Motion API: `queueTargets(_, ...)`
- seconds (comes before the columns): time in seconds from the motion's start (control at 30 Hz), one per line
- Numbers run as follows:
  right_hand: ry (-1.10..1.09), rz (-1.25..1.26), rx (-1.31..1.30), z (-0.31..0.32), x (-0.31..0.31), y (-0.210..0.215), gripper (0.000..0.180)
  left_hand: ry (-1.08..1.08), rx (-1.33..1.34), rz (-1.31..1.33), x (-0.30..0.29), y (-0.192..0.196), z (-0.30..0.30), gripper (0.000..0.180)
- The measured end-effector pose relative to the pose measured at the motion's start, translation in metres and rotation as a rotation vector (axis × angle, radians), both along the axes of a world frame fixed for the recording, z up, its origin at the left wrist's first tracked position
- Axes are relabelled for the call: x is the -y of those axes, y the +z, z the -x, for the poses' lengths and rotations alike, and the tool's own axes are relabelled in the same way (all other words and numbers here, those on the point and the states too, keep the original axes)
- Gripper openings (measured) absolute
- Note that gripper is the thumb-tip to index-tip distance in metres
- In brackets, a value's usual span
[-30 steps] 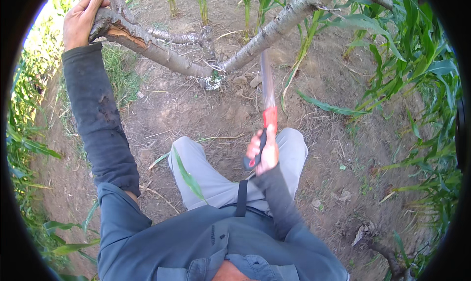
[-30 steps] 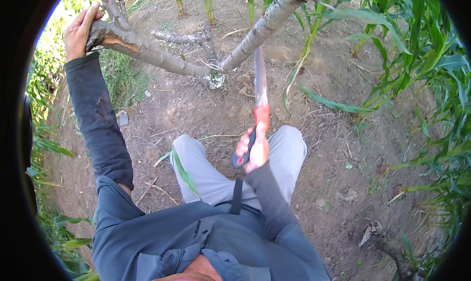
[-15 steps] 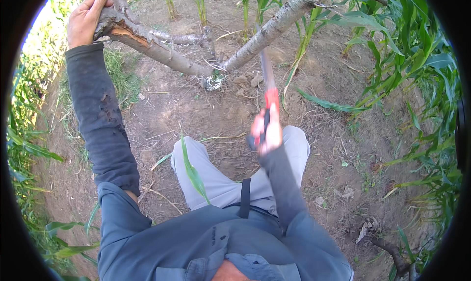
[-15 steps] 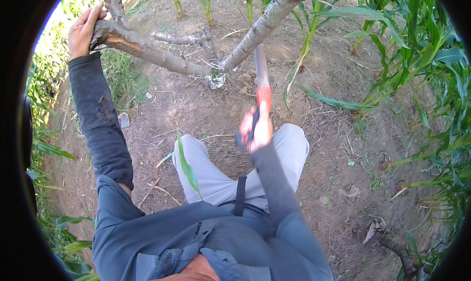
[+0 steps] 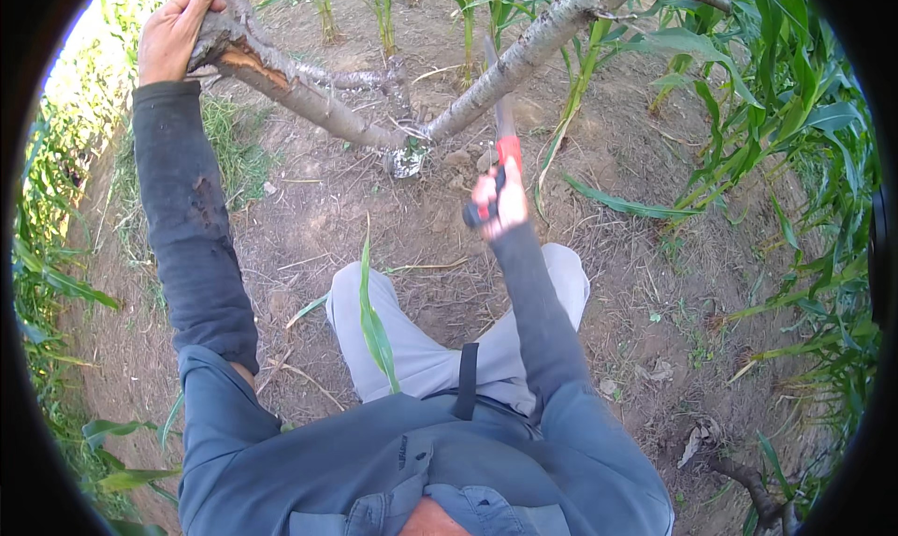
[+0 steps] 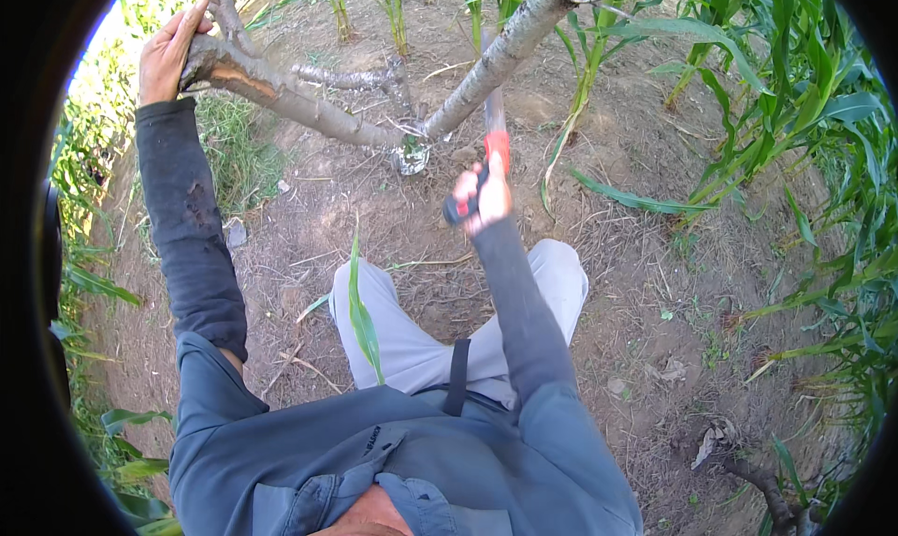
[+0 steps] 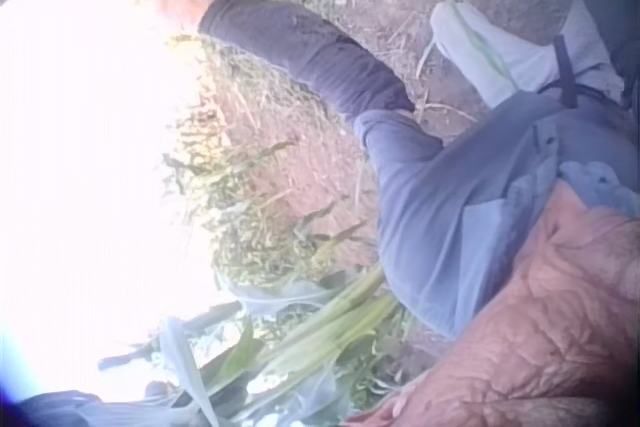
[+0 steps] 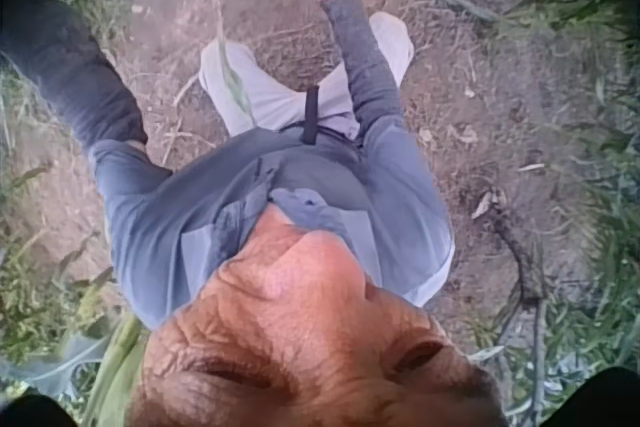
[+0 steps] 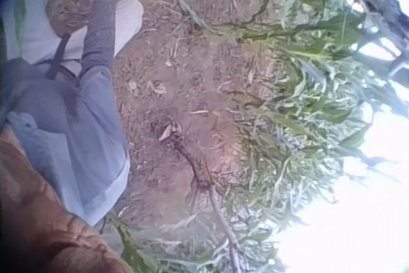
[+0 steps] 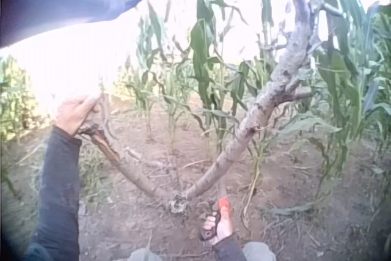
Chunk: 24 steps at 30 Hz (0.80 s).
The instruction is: The person saws off a branch from a small tree using a hand saw, then picks up the severed branch by hand and moves it.
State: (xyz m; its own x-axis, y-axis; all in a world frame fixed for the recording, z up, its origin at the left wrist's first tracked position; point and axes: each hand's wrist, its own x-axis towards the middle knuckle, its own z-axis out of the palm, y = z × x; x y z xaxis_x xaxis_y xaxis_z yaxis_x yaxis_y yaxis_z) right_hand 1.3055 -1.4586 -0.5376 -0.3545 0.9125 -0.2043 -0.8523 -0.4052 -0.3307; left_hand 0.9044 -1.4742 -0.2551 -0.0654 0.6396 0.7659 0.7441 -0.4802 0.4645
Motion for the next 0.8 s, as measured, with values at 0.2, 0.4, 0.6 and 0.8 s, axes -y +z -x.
queueTargets(0.2, -0.1, 0.131, 0.332, -0.006, 0.151, -0.016, 0.043, 0.064, 0.053, -0.048, 0.013, -0.003, -0.003, 0.029)
queueTargets(0.4, 0.044, -0.125, 0.148, -0.013, 0.015, -0.016, 0.041, 0.087, -0.005, 0.034, 0.006, -0.001, -0.007, 0.029)
queueTargets(0.6, -0.064, 0.117, 0.334, -0.005, 0.119, -0.028, 0.043, 0.09, -0.012, -0.002, 0.022, 0.003, -0.013, 0.027)
queueTargets(0.8, 0.046, 0.154, 0.039, -0.044, 0.126, -0.037, 0.035, -0.008, 0.002, -0.044, 0.018, -0.001, -0.028, 0.027)
